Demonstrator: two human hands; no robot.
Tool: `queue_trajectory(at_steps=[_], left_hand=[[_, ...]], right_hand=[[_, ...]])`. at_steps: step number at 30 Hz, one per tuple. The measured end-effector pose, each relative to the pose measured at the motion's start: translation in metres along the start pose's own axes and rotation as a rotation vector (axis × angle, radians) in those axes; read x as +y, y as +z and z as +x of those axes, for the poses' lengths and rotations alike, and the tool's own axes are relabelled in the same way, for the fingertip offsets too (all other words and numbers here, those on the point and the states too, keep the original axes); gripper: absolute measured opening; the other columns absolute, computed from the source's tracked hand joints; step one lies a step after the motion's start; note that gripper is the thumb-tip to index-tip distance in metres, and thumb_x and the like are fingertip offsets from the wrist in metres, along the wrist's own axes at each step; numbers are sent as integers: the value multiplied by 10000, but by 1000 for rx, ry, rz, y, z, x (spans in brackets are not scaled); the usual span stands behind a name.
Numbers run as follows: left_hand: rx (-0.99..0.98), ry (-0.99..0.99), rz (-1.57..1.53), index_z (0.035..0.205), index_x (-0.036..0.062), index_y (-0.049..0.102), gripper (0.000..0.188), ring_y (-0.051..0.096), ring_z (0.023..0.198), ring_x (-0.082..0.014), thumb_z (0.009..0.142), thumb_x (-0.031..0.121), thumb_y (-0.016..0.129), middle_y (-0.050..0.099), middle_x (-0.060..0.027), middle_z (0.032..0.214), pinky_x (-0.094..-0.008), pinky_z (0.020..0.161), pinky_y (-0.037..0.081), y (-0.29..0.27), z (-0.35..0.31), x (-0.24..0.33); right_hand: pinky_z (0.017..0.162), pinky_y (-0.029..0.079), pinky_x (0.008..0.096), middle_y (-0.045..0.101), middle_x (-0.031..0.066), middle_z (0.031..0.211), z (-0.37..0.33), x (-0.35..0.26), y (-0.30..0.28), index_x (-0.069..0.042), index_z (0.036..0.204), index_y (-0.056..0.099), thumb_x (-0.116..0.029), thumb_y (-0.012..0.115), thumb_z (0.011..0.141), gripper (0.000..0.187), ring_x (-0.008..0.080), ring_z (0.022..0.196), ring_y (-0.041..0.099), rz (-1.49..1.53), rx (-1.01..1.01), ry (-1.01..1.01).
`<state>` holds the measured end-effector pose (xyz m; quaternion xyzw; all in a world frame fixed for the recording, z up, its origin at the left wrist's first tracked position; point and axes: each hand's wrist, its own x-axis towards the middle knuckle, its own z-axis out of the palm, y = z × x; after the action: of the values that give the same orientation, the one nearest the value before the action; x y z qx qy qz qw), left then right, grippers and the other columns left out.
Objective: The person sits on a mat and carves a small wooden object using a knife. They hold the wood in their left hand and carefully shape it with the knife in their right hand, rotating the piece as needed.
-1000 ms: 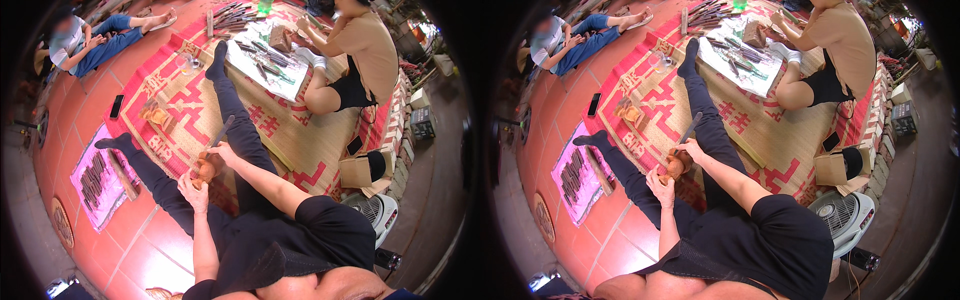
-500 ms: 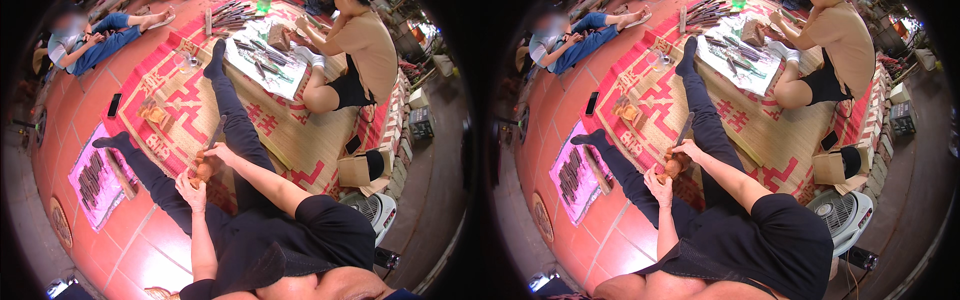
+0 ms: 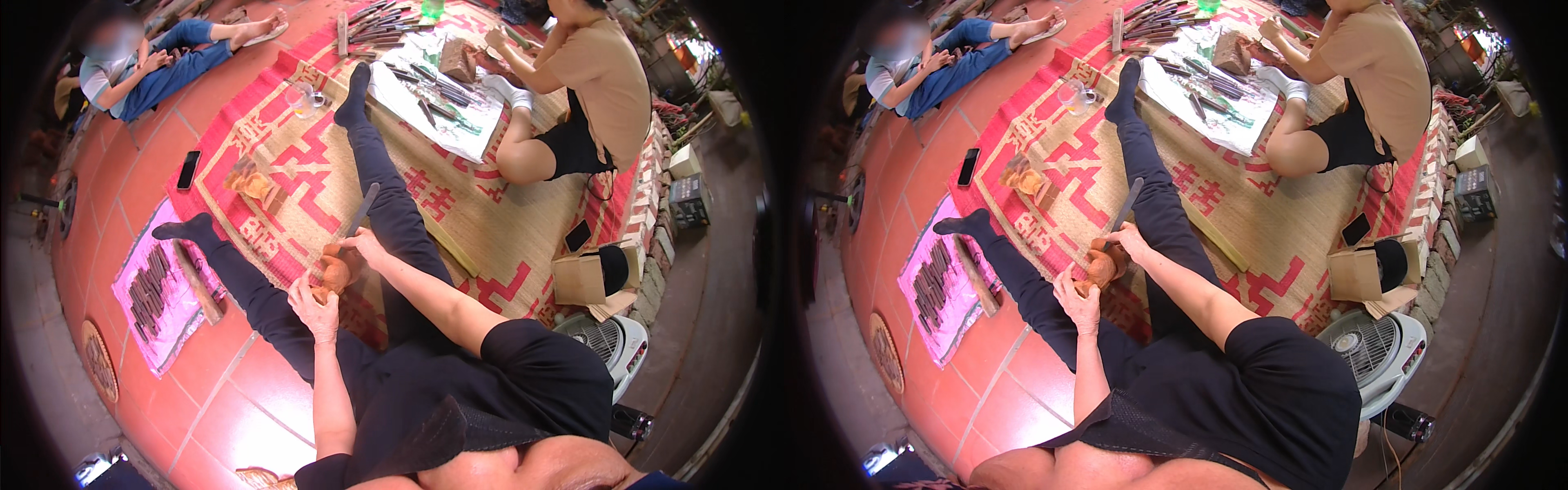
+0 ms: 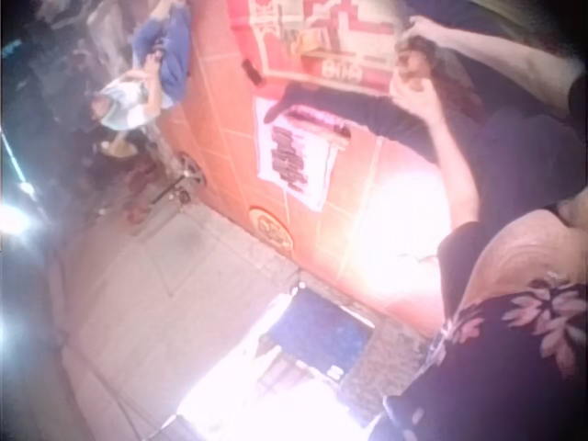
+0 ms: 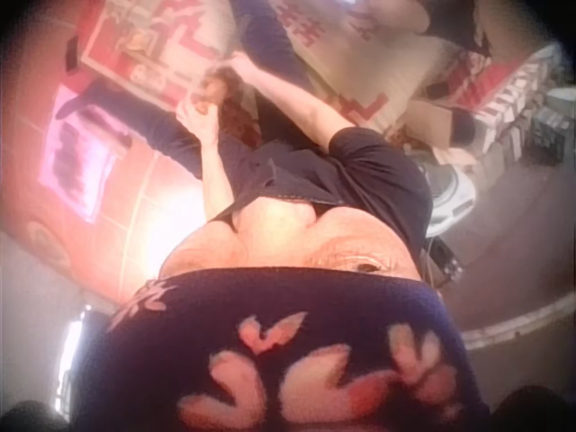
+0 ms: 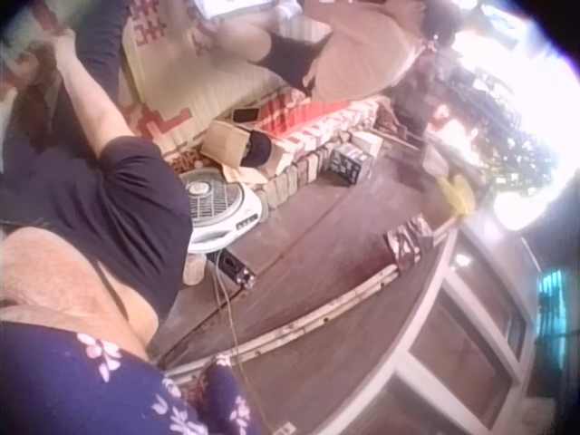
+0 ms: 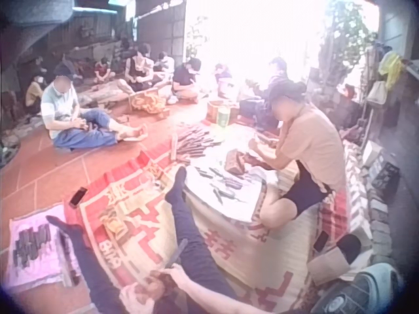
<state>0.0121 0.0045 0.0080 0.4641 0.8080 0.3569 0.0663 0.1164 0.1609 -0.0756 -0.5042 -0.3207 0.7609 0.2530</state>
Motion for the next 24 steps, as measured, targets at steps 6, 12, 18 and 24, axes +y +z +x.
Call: queue_trajectory(at_steps=[6, 12, 18, 24], left_hand=[[-7, -2, 4, 1230, 104, 535, 637, 460, 1118, -348, 607, 98, 669, 489, -138, 1158, -463, 984, 369, -1, -1, 1], [-6, 25, 10, 1240, 109, 535, 646, 455, 1114, -337, 607, 78, 658, 482, -134, 1146, -441, 999, 359, 1, -2, 1], [-32, 20, 9, 1236, 122, 540, 661, 451, 1125, -350, 593, 87, 685, 484, -133, 1160, -464, 985, 368, 0, -1, 2], [-45, 28, 37, 1226, 103, 539, 630, 463, 1127, -329, 607, 78, 657, 493, -129, 1146, -436, 1006, 353, -1, 0, 10]], right_hand=[[715, 454, 286, 626, 67, 804, 14, 12, -5, -46, 824, 571, -141, 764, 727, 236, 155, 739, 590, -56, -126, -15], [687, 461, 312, 619, 77, 785, 0, -3, 2, -37, 823, 583, -160, 787, 703, 267, 171, 712, 581, -3, 8, 8], [688, 467, 315, 606, 78, 776, 6, 4, -4, -30, 834, 571, -144, 762, 713, 253, 173, 731, 583, -181, -85, -23], [678, 476, 329, 604, 83, 780, 10, 6, -2, -23, 794, 570, -131, 754, 717, 227, 181, 726, 583, -5, -14, -29]])
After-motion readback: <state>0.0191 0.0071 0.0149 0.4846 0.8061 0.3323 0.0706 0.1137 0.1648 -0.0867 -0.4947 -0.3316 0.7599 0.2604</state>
